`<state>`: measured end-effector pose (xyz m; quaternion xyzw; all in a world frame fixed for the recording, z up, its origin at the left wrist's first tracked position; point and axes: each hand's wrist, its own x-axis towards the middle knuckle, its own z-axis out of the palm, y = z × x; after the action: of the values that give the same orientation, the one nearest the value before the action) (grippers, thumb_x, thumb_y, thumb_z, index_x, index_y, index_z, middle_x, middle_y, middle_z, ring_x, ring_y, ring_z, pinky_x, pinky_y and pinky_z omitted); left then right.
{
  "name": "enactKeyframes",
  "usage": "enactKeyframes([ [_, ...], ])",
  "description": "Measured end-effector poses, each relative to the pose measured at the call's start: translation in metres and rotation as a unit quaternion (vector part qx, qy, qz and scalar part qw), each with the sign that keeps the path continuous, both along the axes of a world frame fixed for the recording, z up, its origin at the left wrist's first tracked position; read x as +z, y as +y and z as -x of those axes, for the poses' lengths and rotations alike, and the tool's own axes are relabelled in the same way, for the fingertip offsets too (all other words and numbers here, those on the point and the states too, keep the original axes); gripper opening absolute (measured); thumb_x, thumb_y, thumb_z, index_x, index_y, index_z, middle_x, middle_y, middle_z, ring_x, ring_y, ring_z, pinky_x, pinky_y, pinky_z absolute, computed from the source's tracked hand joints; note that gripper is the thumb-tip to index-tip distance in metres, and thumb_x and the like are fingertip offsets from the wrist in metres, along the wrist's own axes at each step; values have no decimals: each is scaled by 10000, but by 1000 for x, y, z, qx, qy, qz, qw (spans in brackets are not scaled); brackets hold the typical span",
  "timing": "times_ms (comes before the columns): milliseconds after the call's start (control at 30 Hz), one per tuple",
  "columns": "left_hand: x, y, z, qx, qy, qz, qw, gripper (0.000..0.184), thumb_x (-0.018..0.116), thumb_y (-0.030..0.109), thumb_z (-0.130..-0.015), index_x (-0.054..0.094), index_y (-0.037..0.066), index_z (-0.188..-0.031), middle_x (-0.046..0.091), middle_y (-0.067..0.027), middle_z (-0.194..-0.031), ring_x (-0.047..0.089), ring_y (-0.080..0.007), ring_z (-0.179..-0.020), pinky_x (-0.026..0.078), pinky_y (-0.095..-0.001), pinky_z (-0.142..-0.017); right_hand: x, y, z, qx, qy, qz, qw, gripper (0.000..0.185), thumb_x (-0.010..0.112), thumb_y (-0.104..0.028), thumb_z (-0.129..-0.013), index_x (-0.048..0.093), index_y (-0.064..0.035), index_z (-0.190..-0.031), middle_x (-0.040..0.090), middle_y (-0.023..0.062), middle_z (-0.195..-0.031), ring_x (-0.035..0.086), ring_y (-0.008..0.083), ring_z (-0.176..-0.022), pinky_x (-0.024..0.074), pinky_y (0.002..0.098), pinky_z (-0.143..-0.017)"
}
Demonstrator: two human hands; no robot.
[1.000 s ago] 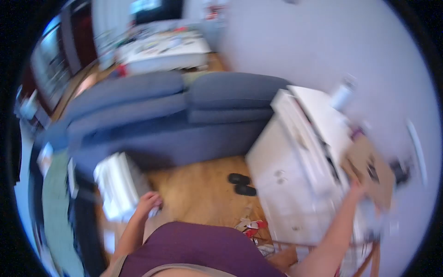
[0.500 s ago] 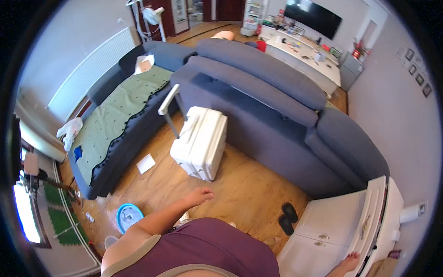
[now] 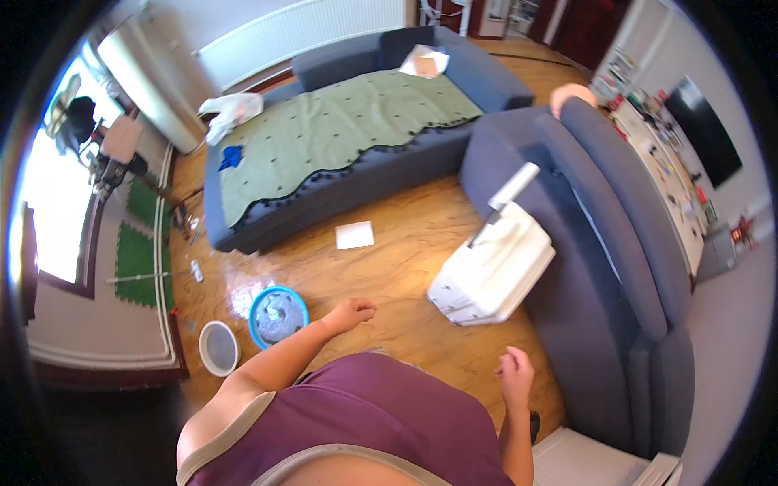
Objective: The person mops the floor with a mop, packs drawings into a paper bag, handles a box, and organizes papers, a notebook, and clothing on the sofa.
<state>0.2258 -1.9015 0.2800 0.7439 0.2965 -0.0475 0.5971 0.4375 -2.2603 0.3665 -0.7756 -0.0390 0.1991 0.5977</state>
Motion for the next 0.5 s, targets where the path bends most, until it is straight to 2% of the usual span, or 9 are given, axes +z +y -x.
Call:
enactKeyframes([
  [67, 1, 33, 24, 45, -2, 10, 999, 283, 598, 212, -872, 631, -24, -1025, 651, -56, -835, 594, -114, -737, 480, -261, -663, -5, 52, 3, 211, -65, 60, 973, 273, 564, -103, -865, 575, 44, -1095, 610, 71, -779, 564, 129, -616, 461, 242, -557],
  [100, 0, 47, 37, 83, 6, 23, 996, 274, 594, 204, -871, 632, -15, -1033, 647, -46, -829, 589, -102, -728, 471, -247, -638, -6, 73, 3, 221, -68, 59, 971, 273, 564, -103, -865, 575, 44, -1095, 610, 71, -779, 564, 129, -616, 461, 242, -557],
  [167, -4, 70, 57, 169, 29, 67, 983, 224, 580, 181, -870, 639, 20, -1015, 628, -17, -797, 567, -77, -678, 441, -220, -569, -5, 109, 4, 313, -40, 98, 944, 297, 582, -115, -860, 578, 49, -1108, 610, 79, -767, 557, 135, -641, 463, 265, -591],
  [200, -6, 75, 66, 175, 29, 69, 982, 224, 580, 181, -870, 639, 20, -1015, 628, -17, -797, 567, -77, -678, 441, -220, -569, -5, 123, 2, 318, -40, 99, 942, 297, 582, -115, -860, 578, 49, -1108, 610, 79, -767, 557, 135, -641, 463, 265, -591],
  [267, -6, 83, 82, 253, -7, 136, 958, 194, 578, 184, -875, 639, 25, -970, 618, -12, -777, 556, -84, -657, 440, -225, -560, -6, 150, -5, 405, -132, 157, 891, 306, 584, -121, -852, 578, 44, -1109, 612, 98, -750, 566, 172, -635, 464, 309, -601],
  [300, -10, 84, 88, 257, -9, 137, 957, 194, 578, 184, -875, 639, 25, -970, 618, -12, -777, 556, -84, -657, 440, -225, -560, -14, 161, -11, 428, -147, 169, 876, 310, 581, -132, -845, 579, 35, -1106, 612, 130, -746, 569, 219, -637, 464, 335, -619],
  [333, -16, 85, 93, 276, 3, 145, 950, 189, 575, 182, -877, 635, 21, -956, 617, -16, -774, 554, -88, -654, 442, -227, -559, -16, 176, -16, 433, -150, 169, 873, 310, 581, -132, -845, 579, 35, -1106, 612, 130, -746, 569, 219, -637, 464, 335, -619],
  [400, -26, 90, 101, 303, 12, 154, 941, 185, 572, 180, -878, 632, 16, -941, 616, -20, -771, 552, -92, -651, 444, -229, -558, -19, 207, -24, 481, -101, 231, 840, 311, 573, -151, -847, 585, 17, -1109, 619, 161, -770, 581, 264, -660, 467, 351, -635],
  [500, -37, 96, 115, 308, 45, 122, 943, 201, 576, 191, -878, 631, 12, -952, 629, -34, -792, 565, -95, -679, 460, -241, -577, -24, 262, -36, 536, -109, 240, 802, 333, 587, -178, -839, 586, -1, -1121, 633, 195, -860, 612, 307, -766, 476, 374, -692],
])
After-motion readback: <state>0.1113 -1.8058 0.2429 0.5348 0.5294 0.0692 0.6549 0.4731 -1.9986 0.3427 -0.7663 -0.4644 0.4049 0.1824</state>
